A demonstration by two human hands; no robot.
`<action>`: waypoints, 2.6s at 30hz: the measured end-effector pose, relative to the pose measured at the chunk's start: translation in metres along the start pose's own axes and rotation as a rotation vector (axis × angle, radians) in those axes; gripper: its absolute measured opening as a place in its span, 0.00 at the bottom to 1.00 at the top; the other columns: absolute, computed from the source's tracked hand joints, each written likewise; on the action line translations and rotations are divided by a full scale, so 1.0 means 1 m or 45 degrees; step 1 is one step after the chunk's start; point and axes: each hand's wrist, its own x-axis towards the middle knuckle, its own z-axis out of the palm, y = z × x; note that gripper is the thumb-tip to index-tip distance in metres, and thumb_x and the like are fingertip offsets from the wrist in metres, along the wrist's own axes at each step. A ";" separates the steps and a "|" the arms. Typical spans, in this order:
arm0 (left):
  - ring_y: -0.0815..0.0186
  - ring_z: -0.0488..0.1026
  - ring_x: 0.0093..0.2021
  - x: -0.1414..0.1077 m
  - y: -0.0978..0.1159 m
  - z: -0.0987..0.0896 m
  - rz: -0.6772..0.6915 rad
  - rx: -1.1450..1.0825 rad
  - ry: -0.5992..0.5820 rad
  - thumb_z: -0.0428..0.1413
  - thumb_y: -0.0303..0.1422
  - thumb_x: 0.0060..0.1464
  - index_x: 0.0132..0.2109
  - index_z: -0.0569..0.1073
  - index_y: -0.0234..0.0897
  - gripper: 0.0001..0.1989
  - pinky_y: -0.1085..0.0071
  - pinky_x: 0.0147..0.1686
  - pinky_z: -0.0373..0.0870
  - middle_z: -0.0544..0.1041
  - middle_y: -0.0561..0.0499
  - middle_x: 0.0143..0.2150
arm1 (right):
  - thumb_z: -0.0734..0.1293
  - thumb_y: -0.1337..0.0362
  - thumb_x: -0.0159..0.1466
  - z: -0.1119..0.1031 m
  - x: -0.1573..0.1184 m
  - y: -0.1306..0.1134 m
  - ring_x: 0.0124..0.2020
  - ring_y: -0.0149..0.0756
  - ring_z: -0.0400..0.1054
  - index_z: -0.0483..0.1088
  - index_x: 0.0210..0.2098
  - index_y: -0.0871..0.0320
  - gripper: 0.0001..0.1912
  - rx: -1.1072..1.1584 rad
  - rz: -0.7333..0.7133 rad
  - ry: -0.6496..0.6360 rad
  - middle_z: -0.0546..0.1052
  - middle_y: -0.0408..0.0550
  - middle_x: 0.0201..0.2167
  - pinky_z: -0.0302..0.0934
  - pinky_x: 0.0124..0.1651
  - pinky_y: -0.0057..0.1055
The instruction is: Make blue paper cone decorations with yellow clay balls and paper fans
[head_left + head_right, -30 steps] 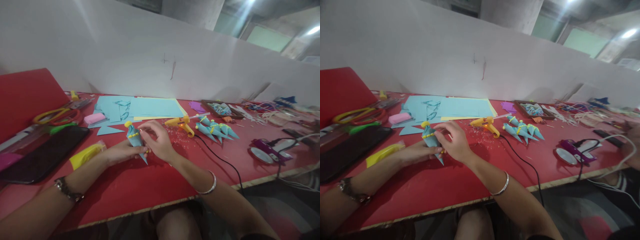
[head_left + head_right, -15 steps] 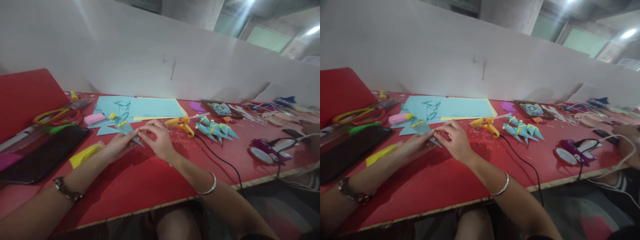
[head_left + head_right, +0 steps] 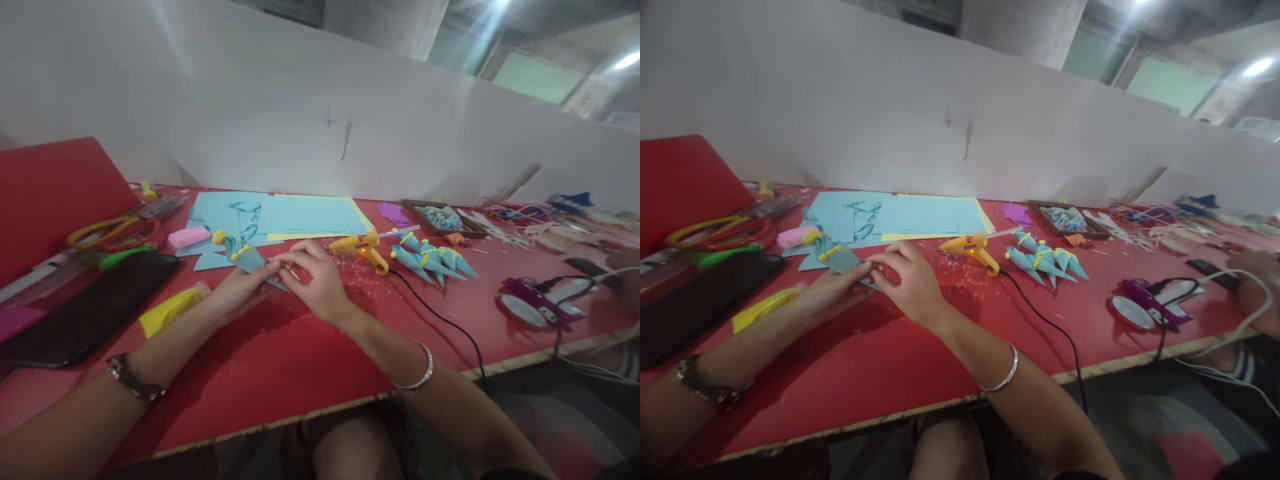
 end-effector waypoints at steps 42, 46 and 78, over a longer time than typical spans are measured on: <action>0.76 0.55 0.17 -0.005 0.004 0.006 -0.141 0.440 0.047 0.59 0.43 0.37 0.28 0.63 0.36 0.17 0.77 0.18 0.50 0.62 0.60 0.16 | 0.62 0.68 0.61 -0.003 0.004 -0.002 0.34 0.30 0.69 0.71 0.34 0.53 0.07 0.116 0.111 0.253 0.74 0.44 0.32 0.66 0.36 0.29; 0.75 0.58 0.19 -0.005 0.004 0.007 -0.136 0.460 0.052 0.58 0.40 0.38 0.27 0.63 0.36 0.14 0.77 0.19 0.53 0.64 0.59 0.17 | 0.62 0.72 0.60 -0.003 0.004 -0.002 0.35 0.29 0.69 0.72 0.36 0.55 0.10 0.133 0.080 0.252 0.75 0.45 0.34 0.67 0.37 0.28; 0.71 0.62 0.21 -0.007 -0.001 0.004 0.031 0.795 -0.048 0.53 0.37 0.44 0.24 0.65 0.37 0.09 0.74 0.22 0.60 0.66 0.57 0.19 | 0.65 0.66 0.59 -0.002 0.003 0.001 0.34 0.30 0.68 0.73 0.32 0.53 0.05 0.099 0.067 0.118 0.72 0.42 0.31 0.64 0.39 0.30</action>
